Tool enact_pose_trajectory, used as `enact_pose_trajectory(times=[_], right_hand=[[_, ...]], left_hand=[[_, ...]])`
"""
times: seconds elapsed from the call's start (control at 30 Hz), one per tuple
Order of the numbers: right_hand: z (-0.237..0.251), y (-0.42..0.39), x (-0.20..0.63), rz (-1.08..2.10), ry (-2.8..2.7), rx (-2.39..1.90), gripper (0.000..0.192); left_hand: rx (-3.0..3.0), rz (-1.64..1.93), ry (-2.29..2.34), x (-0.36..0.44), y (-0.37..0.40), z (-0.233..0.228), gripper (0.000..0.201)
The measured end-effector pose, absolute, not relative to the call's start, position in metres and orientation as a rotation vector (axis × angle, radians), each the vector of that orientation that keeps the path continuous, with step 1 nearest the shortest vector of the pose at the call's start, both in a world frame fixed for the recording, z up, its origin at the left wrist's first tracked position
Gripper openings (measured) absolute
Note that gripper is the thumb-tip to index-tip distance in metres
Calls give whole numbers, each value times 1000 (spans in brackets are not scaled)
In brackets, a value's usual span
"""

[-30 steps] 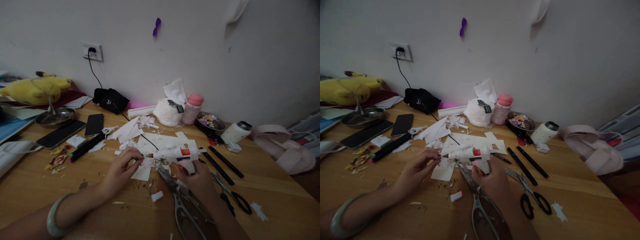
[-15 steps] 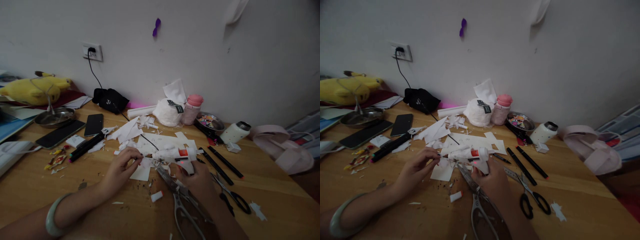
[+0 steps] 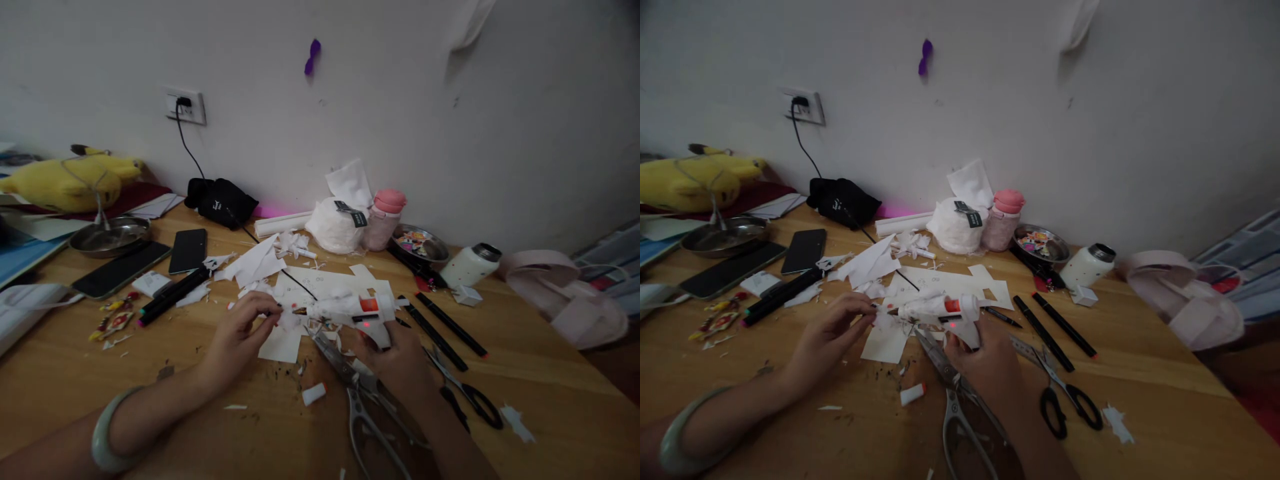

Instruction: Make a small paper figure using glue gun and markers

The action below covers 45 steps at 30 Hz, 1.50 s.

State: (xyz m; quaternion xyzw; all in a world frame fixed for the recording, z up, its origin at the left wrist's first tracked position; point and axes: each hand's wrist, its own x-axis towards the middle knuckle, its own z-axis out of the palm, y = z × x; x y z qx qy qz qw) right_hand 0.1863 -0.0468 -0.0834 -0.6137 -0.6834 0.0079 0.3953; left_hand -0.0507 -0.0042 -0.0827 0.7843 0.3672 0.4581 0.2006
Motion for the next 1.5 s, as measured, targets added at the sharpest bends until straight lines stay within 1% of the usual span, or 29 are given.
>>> enact_pose_trajectory(times=[0.2, 0.47, 0.63, 0.8, 0.97, 1.13, 1.37, 1.5], right_hand=[[-82, -48, 186, 85, -1721, -1578, 17], [-77, -47, 186, 130, -1613, -1646, 15], [-77, -47, 181, 203, -1457, -1614, 23], [-79, -51, 167, 295, -1478, -1588, 18], [-81, -51, 167, 324, -1512, -1598, 19], [-85, -48, 176, 197, -1597, -1581, 21], [-82, -51, 168, 206, -1497, -1631, 22], [-85, -48, 170, 154, -1582, -1577, 21]], left_hand=[[2162, 1306, 1058, -52, -2, -85, 13], [1923, 1305, 1111, -51, 1, -89, 6], [1689, 1271, 1097, -50, 2, -91, 7], [1606, 1236, 1069, -47, 1, -89, 4], [1663, 1271, 1062, -45, -3, -85, 4], [1791, 1269, 1045, -46, -5, -82, 5], [1906, 1290, 1047, -46, -4, -79, 11], [1980, 1293, 1030, -47, -6, -79, 12]])
